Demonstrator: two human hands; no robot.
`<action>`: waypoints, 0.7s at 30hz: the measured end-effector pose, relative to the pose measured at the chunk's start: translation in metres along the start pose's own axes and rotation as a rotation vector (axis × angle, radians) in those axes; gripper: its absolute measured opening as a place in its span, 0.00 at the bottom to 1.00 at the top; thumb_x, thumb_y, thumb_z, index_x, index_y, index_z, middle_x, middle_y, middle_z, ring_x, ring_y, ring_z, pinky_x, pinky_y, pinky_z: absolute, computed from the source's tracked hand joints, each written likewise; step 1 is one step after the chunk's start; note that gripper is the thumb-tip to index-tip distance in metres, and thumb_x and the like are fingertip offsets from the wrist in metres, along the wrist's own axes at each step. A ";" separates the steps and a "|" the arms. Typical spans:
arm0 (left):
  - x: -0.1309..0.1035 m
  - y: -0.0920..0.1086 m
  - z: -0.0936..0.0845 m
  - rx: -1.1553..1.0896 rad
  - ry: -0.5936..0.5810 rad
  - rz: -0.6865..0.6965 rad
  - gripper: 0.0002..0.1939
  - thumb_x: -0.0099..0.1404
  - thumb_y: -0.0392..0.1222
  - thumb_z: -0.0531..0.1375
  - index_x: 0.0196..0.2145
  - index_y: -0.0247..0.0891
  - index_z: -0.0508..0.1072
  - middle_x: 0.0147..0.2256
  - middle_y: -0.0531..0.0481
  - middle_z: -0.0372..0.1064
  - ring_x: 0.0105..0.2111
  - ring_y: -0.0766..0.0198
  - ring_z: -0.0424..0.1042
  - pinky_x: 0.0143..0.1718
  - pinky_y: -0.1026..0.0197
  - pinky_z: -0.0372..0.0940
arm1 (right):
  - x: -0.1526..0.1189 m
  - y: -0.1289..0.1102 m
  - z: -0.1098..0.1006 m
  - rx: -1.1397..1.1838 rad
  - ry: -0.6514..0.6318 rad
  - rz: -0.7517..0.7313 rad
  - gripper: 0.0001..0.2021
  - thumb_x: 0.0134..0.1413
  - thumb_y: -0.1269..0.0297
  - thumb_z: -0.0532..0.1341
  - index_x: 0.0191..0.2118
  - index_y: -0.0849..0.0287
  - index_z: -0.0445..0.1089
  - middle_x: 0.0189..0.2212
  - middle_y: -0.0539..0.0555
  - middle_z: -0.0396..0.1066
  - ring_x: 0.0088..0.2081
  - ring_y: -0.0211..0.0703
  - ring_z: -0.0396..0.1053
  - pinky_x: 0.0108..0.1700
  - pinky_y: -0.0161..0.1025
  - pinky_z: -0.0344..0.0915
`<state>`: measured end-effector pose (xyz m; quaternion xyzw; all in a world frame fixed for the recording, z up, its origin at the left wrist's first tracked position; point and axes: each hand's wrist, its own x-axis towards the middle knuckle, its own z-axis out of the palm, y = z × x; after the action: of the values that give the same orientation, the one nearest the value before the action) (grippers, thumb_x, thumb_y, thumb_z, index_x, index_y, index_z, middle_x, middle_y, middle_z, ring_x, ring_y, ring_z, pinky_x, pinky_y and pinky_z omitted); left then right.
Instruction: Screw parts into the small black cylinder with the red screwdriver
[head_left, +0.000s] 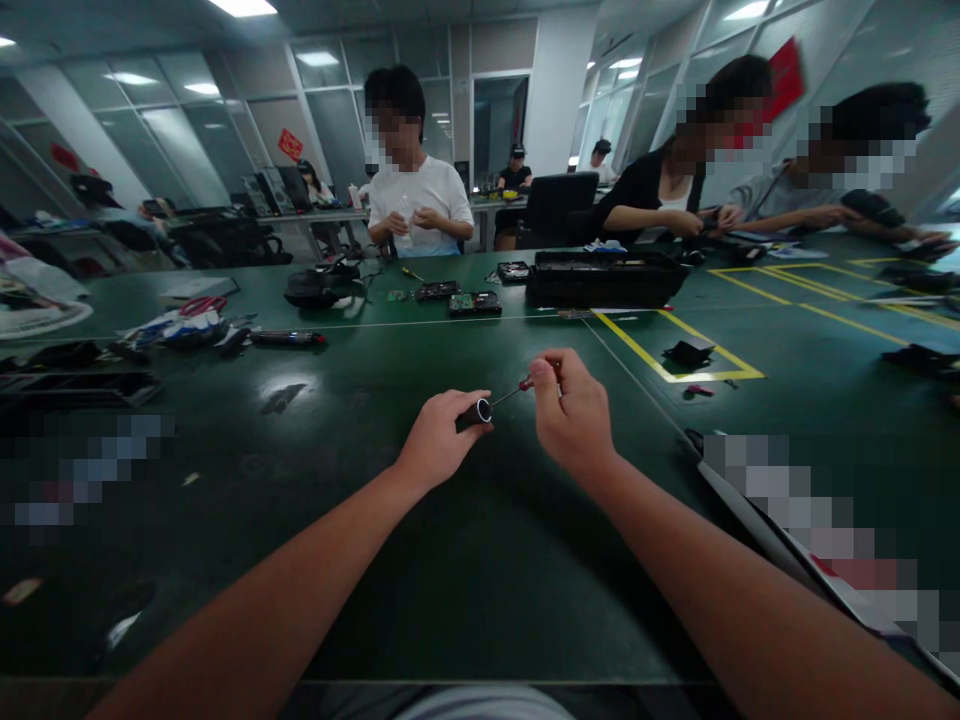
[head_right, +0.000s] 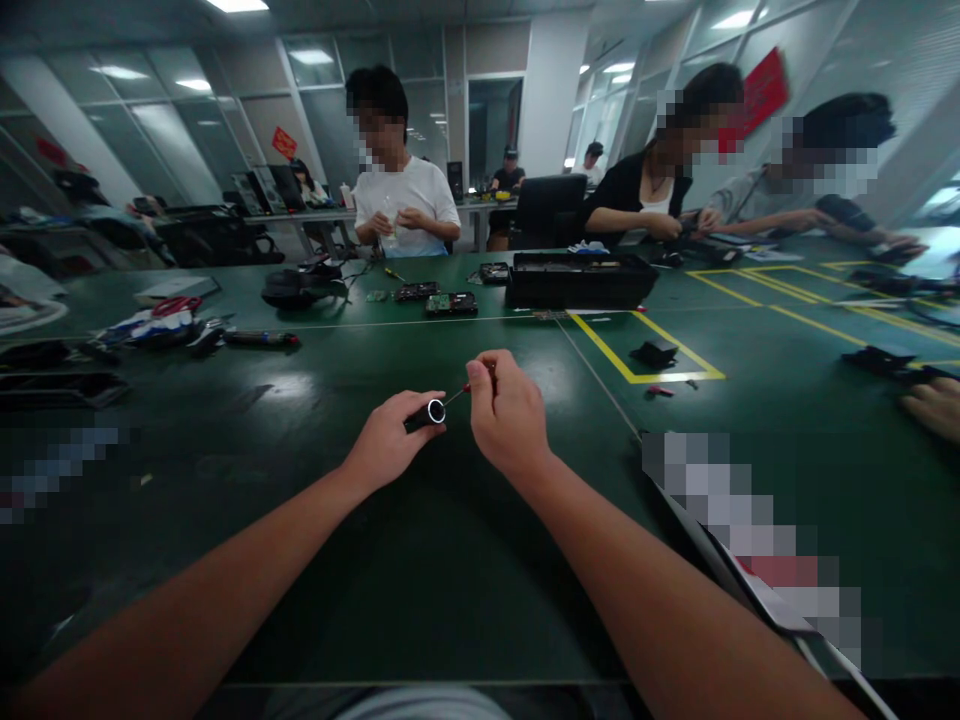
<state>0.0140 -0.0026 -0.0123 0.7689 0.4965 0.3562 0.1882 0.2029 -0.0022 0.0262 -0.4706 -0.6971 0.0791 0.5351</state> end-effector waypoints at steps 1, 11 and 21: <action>0.000 0.000 0.000 0.000 0.000 -0.002 0.22 0.65 0.37 0.66 0.56 0.45 0.73 0.49 0.48 0.73 0.51 0.55 0.70 0.57 0.48 0.63 | 0.000 0.000 0.000 -0.004 0.000 -0.005 0.10 0.69 0.57 0.50 0.38 0.54 0.65 0.27 0.51 0.73 0.27 0.43 0.68 0.31 0.41 0.60; -0.001 0.000 0.002 0.002 -0.005 0.012 0.22 0.66 0.38 0.66 0.57 0.46 0.72 0.49 0.47 0.73 0.51 0.54 0.70 0.56 0.47 0.64 | 0.000 0.000 0.001 -0.048 -0.091 -0.001 0.13 0.68 0.53 0.53 0.36 0.55 0.66 0.25 0.50 0.72 0.25 0.41 0.67 0.29 0.39 0.58; 0.000 -0.001 0.002 -0.011 -0.002 0.016 0.22 0.64 0.36 0.67 0.56 0.45 0.73 0.48 0.47 0.73 0.49 0.55 0.71 0.56 0.49 0.64 | -0.002 0.001 0.003 0.029 -0.129 0.059 0.12 0.66 0.52 0.56 0.38 0.56 0.67 0.25 0.49 0.72 0.24 0.39 0.67 0.28 0.37 0.58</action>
<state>0.0146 -0.0024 -0.0145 0.7723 0.4880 0.3596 0.1901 0.2005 -0.0022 0.0231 -0.4771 -0.7147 0.1351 0.4932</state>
